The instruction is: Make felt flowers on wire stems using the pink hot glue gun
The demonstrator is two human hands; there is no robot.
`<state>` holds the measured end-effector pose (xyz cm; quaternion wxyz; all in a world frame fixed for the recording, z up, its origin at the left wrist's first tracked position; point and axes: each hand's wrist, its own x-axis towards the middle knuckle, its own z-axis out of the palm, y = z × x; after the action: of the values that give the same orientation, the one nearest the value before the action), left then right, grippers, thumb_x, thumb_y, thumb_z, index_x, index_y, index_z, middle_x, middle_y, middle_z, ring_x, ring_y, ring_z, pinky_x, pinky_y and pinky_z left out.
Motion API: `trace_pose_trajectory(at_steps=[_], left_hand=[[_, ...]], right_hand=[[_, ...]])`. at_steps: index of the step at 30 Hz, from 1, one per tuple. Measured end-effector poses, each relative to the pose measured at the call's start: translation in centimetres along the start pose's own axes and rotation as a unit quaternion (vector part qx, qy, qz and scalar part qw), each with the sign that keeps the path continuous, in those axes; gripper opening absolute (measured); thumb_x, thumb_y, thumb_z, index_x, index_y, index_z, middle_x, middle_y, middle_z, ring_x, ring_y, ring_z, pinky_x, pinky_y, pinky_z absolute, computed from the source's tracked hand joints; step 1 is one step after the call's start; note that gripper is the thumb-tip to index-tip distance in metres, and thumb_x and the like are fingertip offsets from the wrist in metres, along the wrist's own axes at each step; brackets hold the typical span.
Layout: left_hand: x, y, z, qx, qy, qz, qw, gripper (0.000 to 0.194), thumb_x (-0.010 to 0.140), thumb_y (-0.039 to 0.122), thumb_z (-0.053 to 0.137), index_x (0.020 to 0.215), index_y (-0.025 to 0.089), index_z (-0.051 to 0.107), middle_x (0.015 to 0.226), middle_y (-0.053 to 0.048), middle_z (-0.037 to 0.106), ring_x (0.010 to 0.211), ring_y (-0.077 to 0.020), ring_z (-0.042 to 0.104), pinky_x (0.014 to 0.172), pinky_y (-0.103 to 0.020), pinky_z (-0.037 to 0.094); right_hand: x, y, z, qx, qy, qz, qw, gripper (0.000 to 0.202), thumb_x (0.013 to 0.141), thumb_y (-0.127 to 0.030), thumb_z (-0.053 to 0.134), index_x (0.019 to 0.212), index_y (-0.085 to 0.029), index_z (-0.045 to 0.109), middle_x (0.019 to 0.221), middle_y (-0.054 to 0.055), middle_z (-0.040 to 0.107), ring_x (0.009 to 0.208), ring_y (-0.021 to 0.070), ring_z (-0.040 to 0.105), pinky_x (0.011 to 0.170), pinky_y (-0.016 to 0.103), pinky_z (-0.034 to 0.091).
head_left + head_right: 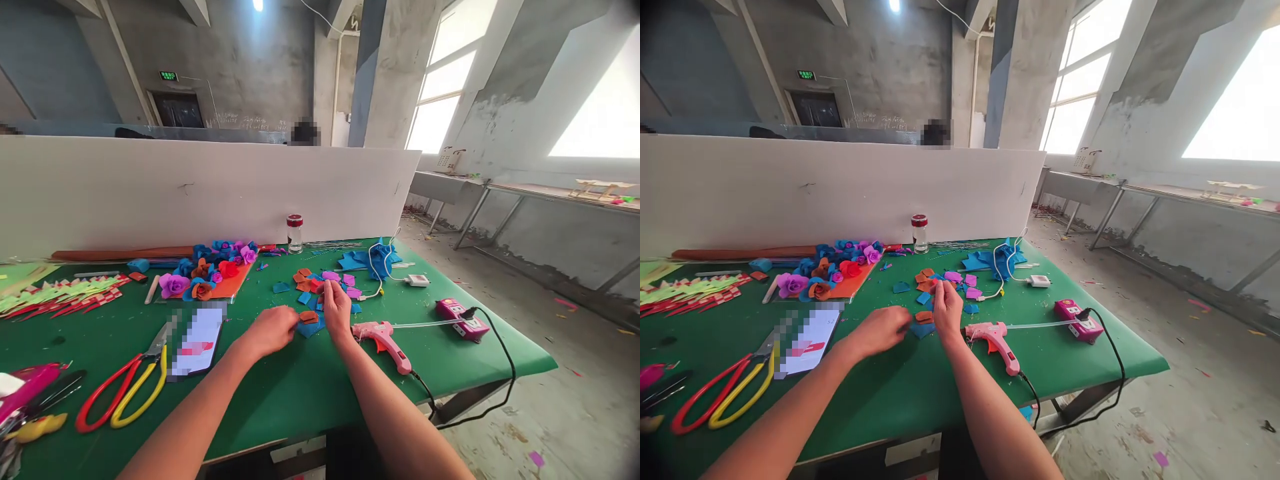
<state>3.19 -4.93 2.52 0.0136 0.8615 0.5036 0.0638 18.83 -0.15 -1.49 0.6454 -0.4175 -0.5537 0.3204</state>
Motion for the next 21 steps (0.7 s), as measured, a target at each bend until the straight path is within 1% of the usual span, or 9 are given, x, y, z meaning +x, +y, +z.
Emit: trace_pose_trajectory(at_steps=[2, 3, 6, 8, 11, 14, 16, 19, 21], left_hand=[[-0.2, -1.3, 0.2, -0.156, 0.063, -0.042, 0.985, 0.013, 0.075, 0.011, 0.052, 0.072, 0.021, 0.061, 0.069, -0.002, 0.067, 0.064, -0.0177, 0.062, 0.056, -0.025, 0.041], [-0.3, -1.8, 0.3, -0.24, 0.086, -0.065, 0.965, 0.009, 0.076, 0.016, 0.054, 0.07, 0.021, 0.058, 0.067, 0.0, 0.066, 0.06, -0.0161, 0.06, 0.054, -0.024, 0.04], [-0.2, -2.8, 0.9, -0.451, 0.123, -0.122, 0.876, 0.012, 0.078, 0.031, 0.058, 0.074, 0.021, 0.054, 0.065, 0.0, 0.067, 0.048, -0.0124, 0.053, 0.045, -0.022, 0.036], [-0.1, -2.9, 1.1, -0.525, 0.145, -0.146, 0.826, 0.02, 0.077, 0.039, 0.062, 0.079, 0.02, 0.056, 0.066, -0.001, 0.068, 0.042, -0.01, 0.047, 0.04, -0.021, 0.032], [-0.2, -2.9, 1.1, -0.582, 0.176, -0.165, 0.777, 0.026, 0.074, 0.043, 0.067, 0.08, 0.018, 0.058, 0.068, -0.002, 0.07, 0.039, -0.0075, 0.043, 0.039, -0.02, 0.029], [-0.5, -2.8, 0.8, -0.626, 0.175, -0.164, 0.742, 0.028, 0.072, 0.042, 0.07, 0.08, 0.017, 0.059, 0.069, -0.003, 0.07, 0.04, -0.0066, 0.043, 0.039, -0.019, 0.029], [-0.7, -2.8, 0.6, -0.645, 0.165, -0.16, 0.729, 0.028, 0.072, 0.041, 0.071, 0.08, 0.017, 0.059, 0.07, -0.003, 0.07, 0.04, -0.0062, 0.044, 0.039, -0.019, 0.028], [-0.9, -2.5, 0.3, -0.659, 0.143, -0.156, 0.722, 0.028, 0.071, 0.041, 0.072, 0.078, 0.017, 0.059, 0.07, -0.003, 0.07, 0.04, -0.0056, 0.043, 0.038, -0.018, 0.027], [-0.9, -2.3, 0.2, -0.66, 0.128, -0.154, 0.724, 0.03, 0.07, 0.042, 0.073, 0.077, 0.017, 0.059, 0.069, -0.002, 0.069, 0.04, -0.0054, 0.044, 0.037, -0.018, 0.027]], right_hand=[[0.0, -0.1, -0.3, -0.056, -0.015, -0.039, 0.998, 0.035, 0.094, -0.044, 0.037, 0.078, -0.02, 0.056, 0.065, 0.0, 0.056, 0.056, 0.0117, 0.048, 0.056, 0.023, 0.037], [0.0, -0.1, -0.4, -0.084, -0.026, -0.056, 0.995, 0.032, 0.093, -0.042, 0.038, 0.08, -0.02, 0.057, 0.067, 0.0, 0.057, 0.057, 0.012, 0.048, 0.057, 0.023, 0.037], [-0.4, 0.0, -0.4, -0.148, -0.071, -0.085, 0.983, 0.023, 0.09, -0.036, 0.047, 0.08, -0.02, 0.06, 0.071, 0.001, 0.06, 0.062, 0.0137, 0.051, 0.061, 0.024, 0.038], [-0.8, -0.1, -0.1, -0.154, -0.097, -0.077, 0.98, 0.022, 0.088, -0.034, 0.048, 0.08, -0.02, 0.063, 0.072, 0.002, 0.063, 0.064, 0.0146, 0.053, 0.062, 0.025, 0.039], [-1.7, -0.4, 0.5, -0.098, -0.13, -0.032, 0.986, 0.023, 0.088, -0.034, 0.049, 0.086, -0.02, 0.067, 0.072, 0.002, 0.066, 0.06, 0.0141, 0.055, 0.059, 0.024, 0.041], [-2.4, -1.0, 1.3, -0.042, -0.149, 0.028, 0.988, 0.025, 0.082, -0.041, 0.059, 0.075, -0.019, 0.068, 0.061, 0.0, 0.062, 0.053, 0.0128, 0.052, 0.052, 0.023, 0.039], [-2.5, -1.4, 1.8, -0.014, -0.13, 0.059, 0.99, 0.032, 0.08, -0.046, 0.061, 0.067, -0.018, 0.066, 0.056, 0.0, 0.059, 0.05, 0.0122, 0.049, 0.051, 0.023, 0.038], [-2.0, -2.0, 2.4, 0.043, -0.09, 0.066, 0.993, 0.031, 0.078, -0.048, 0.062, 0.082, -0.018, 0.07, 0.067, 0.002, 0.065, 0.058, 0.0134, 0.054, 0.055, 0.024, 0.041], [-1.6, -2.5, 2.7, 0.084, -0.1, 0.083, 0.988, 0.035, 0.072, -0.047, 0.068, 0.093, -0.018, 0.071, 0.076, 0.003, 0.067, 0.064, 0.0141, 0.057, 0.057, 0.024, 0.042]])
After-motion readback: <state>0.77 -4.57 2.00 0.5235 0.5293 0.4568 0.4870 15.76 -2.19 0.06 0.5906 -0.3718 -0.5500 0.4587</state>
